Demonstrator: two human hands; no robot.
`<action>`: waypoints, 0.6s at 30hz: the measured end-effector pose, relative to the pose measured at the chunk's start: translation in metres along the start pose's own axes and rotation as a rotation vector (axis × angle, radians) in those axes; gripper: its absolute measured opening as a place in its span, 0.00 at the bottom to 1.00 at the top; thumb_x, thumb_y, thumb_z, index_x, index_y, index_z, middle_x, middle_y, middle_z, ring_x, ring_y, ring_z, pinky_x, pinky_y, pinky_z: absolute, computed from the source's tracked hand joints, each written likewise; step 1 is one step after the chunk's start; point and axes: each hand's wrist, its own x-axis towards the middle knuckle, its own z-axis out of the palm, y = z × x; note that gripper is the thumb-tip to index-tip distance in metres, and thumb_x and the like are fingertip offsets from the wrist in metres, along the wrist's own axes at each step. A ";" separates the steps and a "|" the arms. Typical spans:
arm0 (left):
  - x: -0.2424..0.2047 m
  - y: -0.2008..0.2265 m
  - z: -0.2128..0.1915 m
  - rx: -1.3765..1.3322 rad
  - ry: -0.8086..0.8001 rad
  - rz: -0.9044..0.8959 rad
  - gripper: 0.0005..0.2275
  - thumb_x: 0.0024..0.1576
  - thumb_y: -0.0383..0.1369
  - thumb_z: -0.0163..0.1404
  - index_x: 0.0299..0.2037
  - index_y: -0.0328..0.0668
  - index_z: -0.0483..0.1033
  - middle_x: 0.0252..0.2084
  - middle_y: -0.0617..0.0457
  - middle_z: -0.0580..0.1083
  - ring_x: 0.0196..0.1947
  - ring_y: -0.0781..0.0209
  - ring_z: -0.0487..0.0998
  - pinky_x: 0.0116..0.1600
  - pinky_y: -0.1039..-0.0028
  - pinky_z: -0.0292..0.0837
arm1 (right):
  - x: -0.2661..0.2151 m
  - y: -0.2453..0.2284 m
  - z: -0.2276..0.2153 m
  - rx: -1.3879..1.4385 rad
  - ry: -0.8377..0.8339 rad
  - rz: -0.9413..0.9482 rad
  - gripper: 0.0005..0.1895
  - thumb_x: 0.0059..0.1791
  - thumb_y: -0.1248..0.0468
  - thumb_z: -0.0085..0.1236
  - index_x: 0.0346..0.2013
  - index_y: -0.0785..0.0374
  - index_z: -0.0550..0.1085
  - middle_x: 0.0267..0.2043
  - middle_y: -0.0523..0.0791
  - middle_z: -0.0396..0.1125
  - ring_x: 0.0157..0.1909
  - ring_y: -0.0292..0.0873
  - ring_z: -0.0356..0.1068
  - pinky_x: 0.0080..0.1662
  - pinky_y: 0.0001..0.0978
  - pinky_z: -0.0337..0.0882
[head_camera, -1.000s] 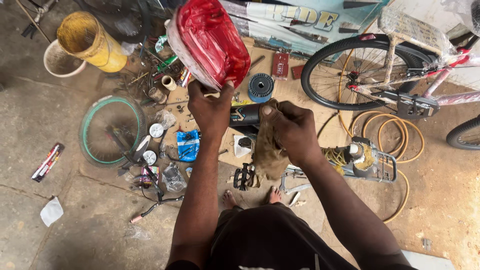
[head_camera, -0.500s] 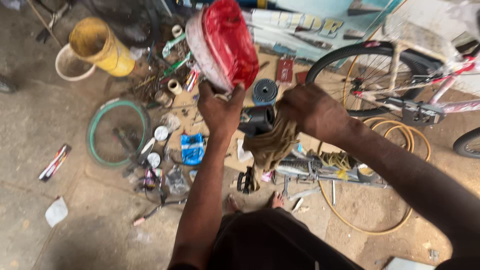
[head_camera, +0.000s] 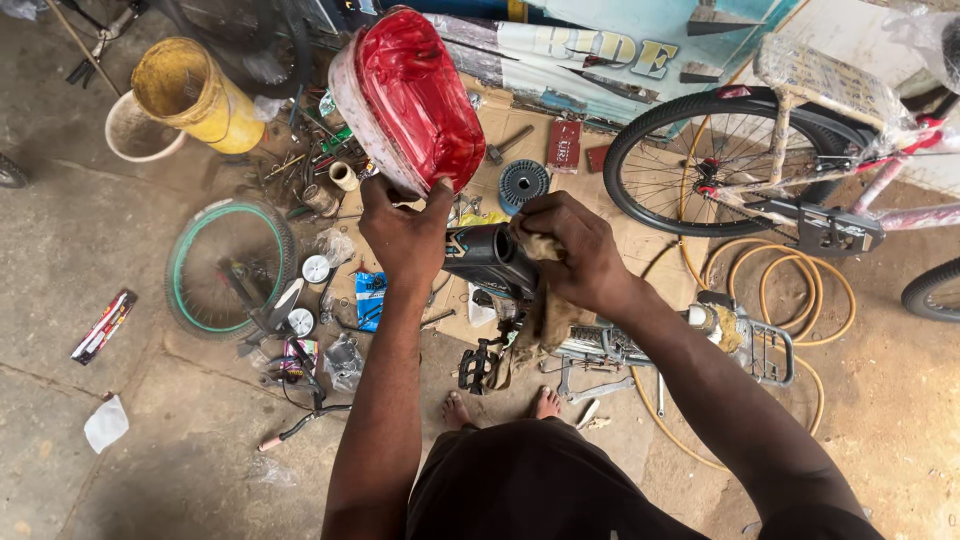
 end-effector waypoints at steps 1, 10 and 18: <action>0.000 0.000 0.001 -0.012 0.004 0.004 0.18 0.50 0.31 0.65 0.43 0.30 0.71 0.36 0.47 0.78 0.34 0.58 0.80 0.42 0.68 0.77 | 0.003 -0.002 -0.002 0.009 -0.027 0.001 0.20 0.41 0.79 0.65 0.43 0.67 0.68 0.50 0.51 0.70 0.46 0.45 0.75 0.43 0.33 0.76; 0.000 -0.001 0.002 0.068 0.020 -0.001 0.18 0.50 0.32 0.66 0.40 0.31 0.71 0.33 0.47 0.78 0.31 0.58 0.81 0.39 0.68 0.77 | 0.037 -0.008 -0.013 -0.170 -0.110 -0.468 0.21 0.39 0.77 0.67 0.45 0.66 0.72 0.48 0.48 0.68 0.48 0.47 0.73 0.49 0.43 0.79; 0.000 0.001 0.008 0.063 0.029 0.021 0.17 0.50 0.32 0.66 0.42 0.30 0.74 0.36 0.45 0.78 0.34 0.57 0.79 0.42 0.67 0.77 | 0.039 -0.007 -0.002 -0.043 -0.259 0.645 0.13 0.39 0.70 0.70 0.35 0.70 0.76 0.32 0.50 0.70 0.31 0.47 0.69 0.34 0.39 0.68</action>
